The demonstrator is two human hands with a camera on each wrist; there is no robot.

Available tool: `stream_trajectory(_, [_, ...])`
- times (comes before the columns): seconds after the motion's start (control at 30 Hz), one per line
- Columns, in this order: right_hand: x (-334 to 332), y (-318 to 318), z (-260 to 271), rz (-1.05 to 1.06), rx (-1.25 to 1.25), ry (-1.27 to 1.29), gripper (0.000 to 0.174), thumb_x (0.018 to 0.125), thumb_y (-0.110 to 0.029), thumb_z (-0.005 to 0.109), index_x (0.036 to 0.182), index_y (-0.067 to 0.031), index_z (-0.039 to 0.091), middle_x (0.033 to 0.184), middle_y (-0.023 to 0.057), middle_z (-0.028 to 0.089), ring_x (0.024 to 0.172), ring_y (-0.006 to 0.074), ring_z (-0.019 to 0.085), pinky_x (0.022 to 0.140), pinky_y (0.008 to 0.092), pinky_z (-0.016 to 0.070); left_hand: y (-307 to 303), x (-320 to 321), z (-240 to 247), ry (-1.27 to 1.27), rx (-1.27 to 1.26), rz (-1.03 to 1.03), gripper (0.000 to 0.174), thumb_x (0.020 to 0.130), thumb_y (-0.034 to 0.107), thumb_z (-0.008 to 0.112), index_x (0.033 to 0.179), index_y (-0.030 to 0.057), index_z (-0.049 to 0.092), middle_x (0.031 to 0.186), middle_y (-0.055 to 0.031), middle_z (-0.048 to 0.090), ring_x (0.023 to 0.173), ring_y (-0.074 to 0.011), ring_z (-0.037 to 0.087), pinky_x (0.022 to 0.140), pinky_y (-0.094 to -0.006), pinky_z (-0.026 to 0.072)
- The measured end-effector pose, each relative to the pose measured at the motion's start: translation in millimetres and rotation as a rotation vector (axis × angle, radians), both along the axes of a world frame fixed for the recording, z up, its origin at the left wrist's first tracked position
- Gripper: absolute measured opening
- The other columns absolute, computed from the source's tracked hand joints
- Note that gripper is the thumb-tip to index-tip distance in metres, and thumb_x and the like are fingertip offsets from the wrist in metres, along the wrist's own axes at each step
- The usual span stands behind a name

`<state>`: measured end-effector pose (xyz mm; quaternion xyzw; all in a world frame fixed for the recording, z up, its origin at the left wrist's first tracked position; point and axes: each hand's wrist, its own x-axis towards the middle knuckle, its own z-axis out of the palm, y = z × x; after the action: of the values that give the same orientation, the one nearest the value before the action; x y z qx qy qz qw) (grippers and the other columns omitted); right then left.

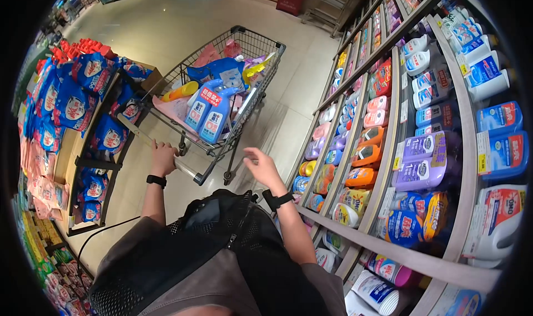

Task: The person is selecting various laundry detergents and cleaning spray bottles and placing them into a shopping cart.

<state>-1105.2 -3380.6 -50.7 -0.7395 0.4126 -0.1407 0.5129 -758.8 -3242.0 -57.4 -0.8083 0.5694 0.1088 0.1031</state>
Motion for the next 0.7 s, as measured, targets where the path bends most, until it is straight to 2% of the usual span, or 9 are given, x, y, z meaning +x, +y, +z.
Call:
stream_trajectory(0.03, [-2.3,-11.3,-9.9,-0.1,0.127,-0.095,0.039,0.096,-0.019,0.071,0.131,-0.0033,0.062,0.121,0.0169,0.072,0.116,0.0307,0.069,0.1,0.0402,0.0535,-6.4,-1.2,1.5,-0.007,-0.003,0.003,0.022,0.077,0.007,0.071,0.091,0.023,0.078,0.102,-0.0049,0.069,0.114,-0.0285,0.061,0.125,-0.0599,0.0211])
stream_trajectory(0.13, [-7.0,-37.3,-34.0,-0.17,0.072,-0.092,0.039,0.096,-0.018,0.072,0.131,-0.0035,0.062,0.119,0.0177,0.074,0.113,0.0281,0.071,0.099,0.0399,0.0548,-24.3,-3.8,1.5,0.009,-0.04,0.009,0.025,0.077,0.004,0.069,0.091,0.0235,0.077,0.101,-0.0048,0.068,0.115,-0.0284,0.06,0.126,-0.0588,0.0211])
stream_trajectory(0.4, [45.4,-141.1,-54.2,-0.213,0.059,-0.215,0.058,0.093,-0.023,0.076,0.142,-0.0015,0.052,0.136,0.019,0.065,0.126,0.0295,0.063,0.105,0.0408,0.0506,-67.8,-13.4,-10.4,0.08,-0.257,0.032,0.031,0.077,-0.002,0.065,0.095,0.0198,0.077,0.101,-0.0051,0.067,0.117,-0.028,0.059,0.127,-0.0565,0.0204])
stream_trajectory(0.47, [76.5,-168.4,-61.5,-0.274,0.04,-0.302,0.074,0.09,-0.024,0.08,0.149,0.0003,0.043,0.143,0.0223,0.059,0.125,0.0306,0.063,0.105,0.0418,0.0503,-80.3,-13.3,-6.7,0.074,-0.222,0.038,0.03,0.078,-0.001,0.066,0.096,0.0205,0.078,0.104,-0.005,0.068,0.118,-0.0276,0.059,0.127,-0.0556,0.021])
stream_trajectory(0.53, [108.2,-203.7,-70.0,-0.36,0.152,-0.324,0.086,0.088,-0.023,0.082,0.154,0.0026,0.034,0.149,0.0237,0.053,0.127,0.0306,0.061,0.105,0.0415,0.0497,-95.7,-13.3,-7.2,0.038,-0.135,0.046,0.03,0.079,0.001,0.067,0.097,0.0216,0.078,0.107,-0.0047,0.068,0.118,-0.0269,0.059,0.127,-0.0542,0.0203])
stream_trajectory(0.57, [117.8,-214.4,-45.4,-0.403,0.331,-0.374,0.088,0.088,-0.022,0.082,0.155,0.0039,0.031,0.15,0.0225,0.051,0.13,0.0298,0.058,0.106,0.0411,0.0489,-103.7,-14.2,-5.2,0.011,-0.092,0.041,0.03,0.079,0.004,0.067,0.097,0.0238,0.08,0.107,-0.0044,0.069,0.119,-0.0259,0.059,0.127,-0.0544,0.0209])
stream_trajectory(0.6, [130.9,-229.2,-56.5,-0.434,0.347,-0.326,0.085,0.087,-0.02,0.082,0.153,0.0034,0.034,0.149,0.021,0.053,0.128,0.0284,0.059,0.105,0.0397,0.0494,-109.2,-13.5,-1.0,0.008,-0.083,0.043,0.03,0.079,0.004,0.067,0.097,0.0238,0.08,0.107,-0.0044,0.069,0.119,-0.0259,0.059,0.127,-0.0544,0.0209])
stream_trajectory(0.67, [158.3,-257.2,-75.5,-0.333,0.486,-0.432,0.082,0.085,-0.017,0.084,0.15,0.0018,0.038,0.145,0.0187,0.056,0.125,0.0273,0.061,0.105,0.0384,0.05,-126.1,-3.0,6.9,0.025,0.047,-0.034,0.032,0.078,0.005,0.069,0.098,0.0266,0.081,0.107,-0.0048,0.07,0.119,-0.0256,0.06,0.125,-0.056,0.0238])
stream_trajectory(0.7, [172.8,-261.5,-61.4,-0.322,0.514,-0.433,0.078,0.082,-0.014,0.085,0.146,-0.0003,0.043,0.14,0.0163,0.061,0.122,0.0263,0.063,0.103,0.0376,0.0515,-135.4,4.0,8.5,0.049,0.114,-0.059,0.032,0.078,0.007,0.069,0.098,0.0292,0.081,0.107,-0.0037,0.071,0.12,-0.0253,0.061,0.124,-0.0573,0.0257])
